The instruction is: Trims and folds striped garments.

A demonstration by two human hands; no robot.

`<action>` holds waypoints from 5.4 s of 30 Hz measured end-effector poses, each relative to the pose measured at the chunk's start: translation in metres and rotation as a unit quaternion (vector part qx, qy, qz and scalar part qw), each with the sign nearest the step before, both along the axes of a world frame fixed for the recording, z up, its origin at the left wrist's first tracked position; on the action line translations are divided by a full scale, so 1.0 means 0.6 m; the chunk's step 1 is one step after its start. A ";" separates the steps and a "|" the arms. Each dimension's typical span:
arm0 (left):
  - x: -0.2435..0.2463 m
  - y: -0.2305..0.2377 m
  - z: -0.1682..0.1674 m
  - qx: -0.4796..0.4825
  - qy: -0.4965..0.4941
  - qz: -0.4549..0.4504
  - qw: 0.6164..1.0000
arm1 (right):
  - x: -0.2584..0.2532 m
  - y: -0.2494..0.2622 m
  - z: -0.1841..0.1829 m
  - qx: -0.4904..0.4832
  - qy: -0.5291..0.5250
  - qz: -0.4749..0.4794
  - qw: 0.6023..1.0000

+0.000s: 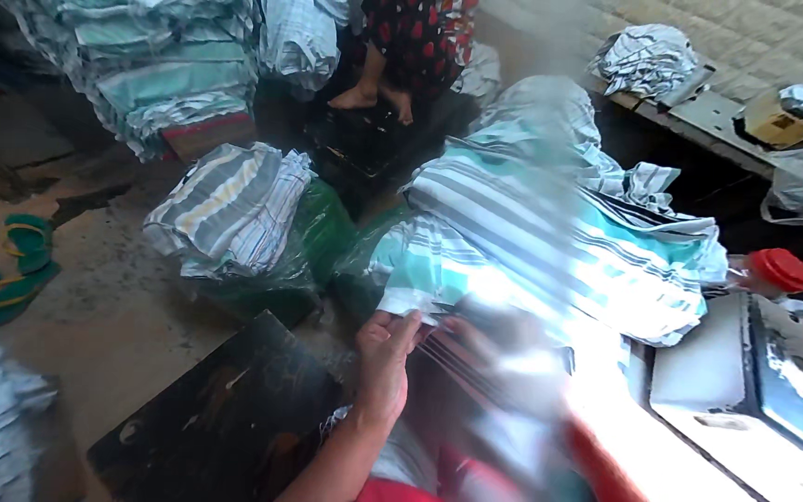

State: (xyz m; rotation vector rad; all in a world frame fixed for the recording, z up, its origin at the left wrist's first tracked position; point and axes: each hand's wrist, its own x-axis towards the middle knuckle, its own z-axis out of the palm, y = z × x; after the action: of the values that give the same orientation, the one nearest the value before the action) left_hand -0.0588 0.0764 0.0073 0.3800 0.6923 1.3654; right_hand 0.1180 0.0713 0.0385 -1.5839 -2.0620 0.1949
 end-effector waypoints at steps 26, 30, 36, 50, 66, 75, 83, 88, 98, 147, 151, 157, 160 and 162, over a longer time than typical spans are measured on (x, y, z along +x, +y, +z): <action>0.006 -0.002 -0.003 0.019 -0.002 -0.004 1.000 | -0.011 0.010 0.005 0.019 -0.028 0.020 0.999; 0.010 -0.005 -0.003 0.016 0.005 -0.008 1.000 | -0.020 0.012 0.009 0.028 -0.050 0.018 0.998; 0.013 -0.007 -0.005 0.011 0.001 -0.006 1.000 | -0.018 0.015 0.012 0.015 -0.038 0.009 0.999; 0.020 -0.007 -0.012 0.020 0.005 -0.002 1.000 | -0.037 0.020 0.009 0.014 -0.065 0.002 0.998; 0.039 -0.010 0.000 -0.013 -0.094 -0.026 0.995 | -0.001 -0.006 0.025 -0.051 0.107 -0.011 0.993; 0.052 -0.024 -0.017 0.040 -0.063 0.017 0.997 | 0.038 -0.026 0.034 -0.077 0.083 -0.063 0.992; 0.048 -0.019 -0.012 0.020 -0.013 0.030 0.999 | 0.033 -0.027 0.037 0.013 -0.023 0.000 1.000; 0.044 -0.015 -0.009 0.023 -0.019 0.018 0.999 | 0.031 -0.018 0.042 -0.004 -0.052 0.026 0.998; 0.043 -0.015 -0.007 0.012 -0.003 0.011 1.000 | 0.027 -0.002 0.041 0.018 -0.070 0.044 0.996; 0.051 -0.026 -0.019 0.031 -0.091 -0.081 0.992 | 0.018 0.014 0.066 -0.021 -0.097 0.109 0.989; 0.057 -0.029 -0.021 0.037 -0.078 -0.067 0.994 | 0.014 0.014 0.069 -0.035 -0.110 0.105 0.988; 0.059 -0.027 -0.026 0.044 -0.074 -0.065 0.994 | 0.013 0.023 0.057 -0.031 -0.107 0.087 0.990; 0.058 -0.027 -0.025 0.037 -0.099 -0.071 0.992 | 0.018 0.010 0.066 -0.020 -0.077 0.091 0.993; 0.054 -0.029 -0.019 0.024 -0.114 -0.077 0.990 | 0.026 -0.001 0.074 -0.030 -0.042 0.102 0.993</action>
State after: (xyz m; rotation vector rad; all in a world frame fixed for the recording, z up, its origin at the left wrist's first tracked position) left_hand -0.0262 0.0590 -0.0043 0.3020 0.4327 1.2563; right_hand 0.1335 0.0706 0.0829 -1.4364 -2.3031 0.2691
